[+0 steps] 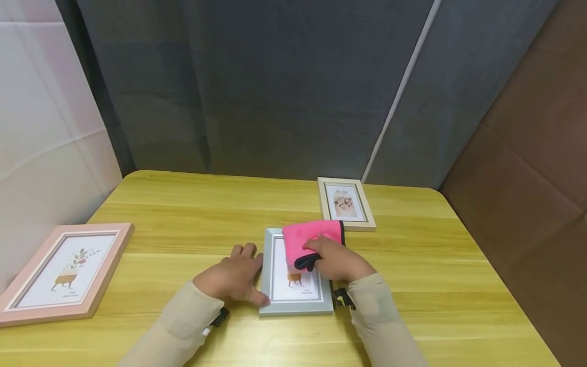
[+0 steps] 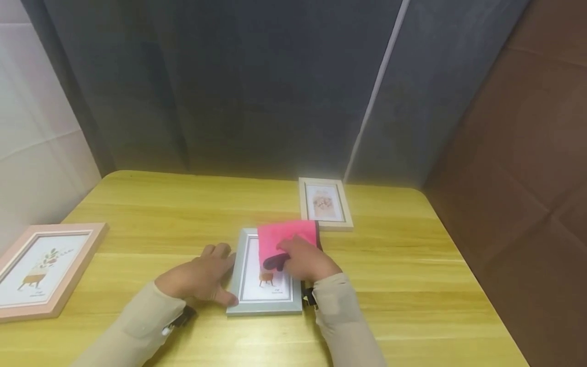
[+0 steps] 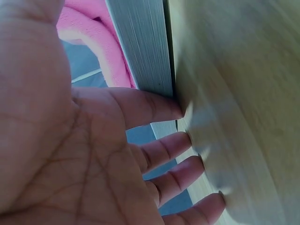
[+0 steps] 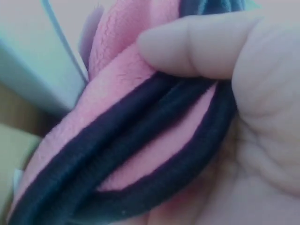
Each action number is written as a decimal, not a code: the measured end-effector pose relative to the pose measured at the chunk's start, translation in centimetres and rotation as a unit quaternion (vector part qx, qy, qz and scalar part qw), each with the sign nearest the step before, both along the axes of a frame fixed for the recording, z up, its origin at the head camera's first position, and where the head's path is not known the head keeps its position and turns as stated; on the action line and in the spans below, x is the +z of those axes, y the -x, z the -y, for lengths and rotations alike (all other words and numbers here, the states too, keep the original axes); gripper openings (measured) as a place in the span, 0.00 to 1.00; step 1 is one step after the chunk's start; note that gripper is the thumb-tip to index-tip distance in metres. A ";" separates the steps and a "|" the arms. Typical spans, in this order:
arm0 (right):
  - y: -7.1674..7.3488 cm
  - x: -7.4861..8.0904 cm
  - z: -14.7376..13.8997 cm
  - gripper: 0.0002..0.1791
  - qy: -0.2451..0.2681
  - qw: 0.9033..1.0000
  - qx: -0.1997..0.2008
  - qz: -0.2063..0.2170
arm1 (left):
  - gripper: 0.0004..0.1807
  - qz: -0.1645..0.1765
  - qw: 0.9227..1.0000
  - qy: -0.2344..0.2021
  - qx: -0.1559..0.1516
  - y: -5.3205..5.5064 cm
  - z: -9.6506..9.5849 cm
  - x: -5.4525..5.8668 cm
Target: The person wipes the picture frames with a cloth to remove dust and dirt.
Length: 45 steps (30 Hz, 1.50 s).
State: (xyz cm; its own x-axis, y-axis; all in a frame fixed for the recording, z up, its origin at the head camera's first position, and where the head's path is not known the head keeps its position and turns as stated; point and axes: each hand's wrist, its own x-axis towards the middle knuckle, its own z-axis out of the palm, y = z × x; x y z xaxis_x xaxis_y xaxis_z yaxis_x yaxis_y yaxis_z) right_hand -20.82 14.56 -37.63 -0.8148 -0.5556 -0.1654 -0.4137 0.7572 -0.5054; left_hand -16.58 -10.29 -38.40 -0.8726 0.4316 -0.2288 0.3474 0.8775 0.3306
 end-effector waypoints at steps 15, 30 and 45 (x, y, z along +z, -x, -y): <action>0.1 0.3 -1.4 0.26 -0.052 0.996 -0.070 -0.036 | 0.57 -0.005 1.000 -0.002 -0.027 -1.1 -1.4 -0.1; -1.3 0.2 3.2 0.33 -0.025 0.998 0.050 -0.011 | 0.59 0.003 1.000 -0.007 -0.015 -0.8 -1.7 -0.2; -0.8 0.9 0.3 0.18 -0.111 0.989 -0.057 -0.082 | 0.59 0.010 1.000 0.000 -0.006 -1.0 -1.6 -0.3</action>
